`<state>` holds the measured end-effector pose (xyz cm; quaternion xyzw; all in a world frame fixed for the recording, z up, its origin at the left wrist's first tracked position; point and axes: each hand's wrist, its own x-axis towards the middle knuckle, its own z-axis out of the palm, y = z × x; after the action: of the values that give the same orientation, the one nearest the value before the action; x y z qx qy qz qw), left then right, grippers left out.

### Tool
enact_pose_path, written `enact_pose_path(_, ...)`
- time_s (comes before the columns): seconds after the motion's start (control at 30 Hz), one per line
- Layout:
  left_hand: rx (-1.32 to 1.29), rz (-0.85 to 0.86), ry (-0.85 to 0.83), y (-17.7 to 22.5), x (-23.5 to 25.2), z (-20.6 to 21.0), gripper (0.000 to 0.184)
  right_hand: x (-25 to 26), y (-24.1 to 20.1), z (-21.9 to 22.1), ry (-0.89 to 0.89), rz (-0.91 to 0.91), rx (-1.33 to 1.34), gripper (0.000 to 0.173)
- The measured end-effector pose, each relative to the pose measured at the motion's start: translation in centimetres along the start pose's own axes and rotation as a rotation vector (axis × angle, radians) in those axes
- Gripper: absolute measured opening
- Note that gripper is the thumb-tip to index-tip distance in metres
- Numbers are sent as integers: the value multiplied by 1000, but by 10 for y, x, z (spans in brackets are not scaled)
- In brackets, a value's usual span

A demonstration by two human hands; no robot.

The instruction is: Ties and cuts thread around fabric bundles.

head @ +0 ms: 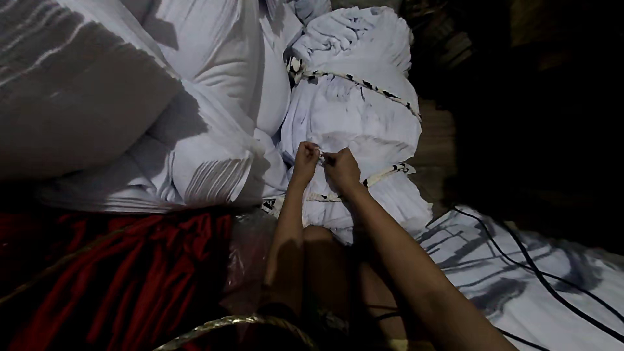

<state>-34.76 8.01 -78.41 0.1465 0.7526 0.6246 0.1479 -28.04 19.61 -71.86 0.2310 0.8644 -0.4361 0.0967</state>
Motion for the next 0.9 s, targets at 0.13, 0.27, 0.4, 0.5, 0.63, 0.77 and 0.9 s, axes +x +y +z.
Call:
enact_pose_path(0.13, -65, -109, 30, 8, -3, 1, 28, 5, -3, 3, 37, 1, 16, 31)
enact_pose_path(0.27, -88, -119, 31, 4, -2, 1, 30, 13, -8, 1, 16, 66, 29, 29)
enact_pose_path(0.4, -28, -95, 51, 0, -5, -2, 37, 9, -14, 5, 36, 93, -30, 28)
enact_pose_path(0.5, -77, -87, 184, 1, -11, -4, 36, 5, -17, 13, 65, 80, -116, 33)
enact_pose_path(0.63, -115, -82, 287, 0, -17, -7, 25, 9, -16, 11, 66, 94, -66, 28)
enact_pose_path(0.77, -84, -81, 263, -2, -13, -6, 20, 17, 8, 11, 91, -5, 151, 22)
enact_pose_path(0.9, 21, 81, 109, 2, -20, -15, 13, 21, 19, 12, 51, -54, 229, 23)
